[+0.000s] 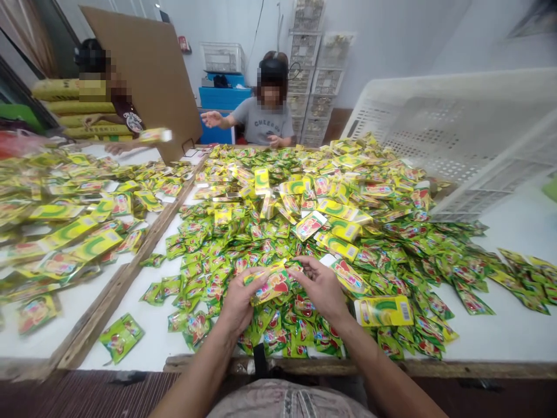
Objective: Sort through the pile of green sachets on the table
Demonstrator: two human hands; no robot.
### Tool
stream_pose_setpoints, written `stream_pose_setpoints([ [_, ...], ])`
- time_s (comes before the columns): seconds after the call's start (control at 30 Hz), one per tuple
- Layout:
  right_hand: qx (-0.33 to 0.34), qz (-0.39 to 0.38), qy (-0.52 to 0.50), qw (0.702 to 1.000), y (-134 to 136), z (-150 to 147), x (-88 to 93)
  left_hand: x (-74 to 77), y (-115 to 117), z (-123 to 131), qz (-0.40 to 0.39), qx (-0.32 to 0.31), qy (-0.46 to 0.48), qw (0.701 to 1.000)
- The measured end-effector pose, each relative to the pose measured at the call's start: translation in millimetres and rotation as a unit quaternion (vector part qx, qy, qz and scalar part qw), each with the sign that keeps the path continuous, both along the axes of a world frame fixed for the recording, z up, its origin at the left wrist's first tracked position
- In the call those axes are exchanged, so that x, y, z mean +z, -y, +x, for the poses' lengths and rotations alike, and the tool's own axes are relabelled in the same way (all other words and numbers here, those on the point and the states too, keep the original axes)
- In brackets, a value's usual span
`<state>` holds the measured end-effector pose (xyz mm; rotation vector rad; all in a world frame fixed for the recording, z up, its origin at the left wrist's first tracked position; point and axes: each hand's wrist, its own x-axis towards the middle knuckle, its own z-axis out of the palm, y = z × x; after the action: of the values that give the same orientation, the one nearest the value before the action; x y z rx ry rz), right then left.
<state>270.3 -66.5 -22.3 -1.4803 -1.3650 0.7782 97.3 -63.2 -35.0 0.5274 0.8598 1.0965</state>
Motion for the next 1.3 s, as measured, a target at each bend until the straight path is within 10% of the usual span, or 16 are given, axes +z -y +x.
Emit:
stream_pose_setpoints([
  [0.53,-0.006,-0.043,-0.157,0.987,2,-6,-10.5,-3.8,8,4,-0.021,0.054,0.019,0.998],
  [1.3,-0.086,0.085,0.078,0.99,13,-12,-4.7,8.1,13,6,0.002,0.089,-0.019,0.996],
])
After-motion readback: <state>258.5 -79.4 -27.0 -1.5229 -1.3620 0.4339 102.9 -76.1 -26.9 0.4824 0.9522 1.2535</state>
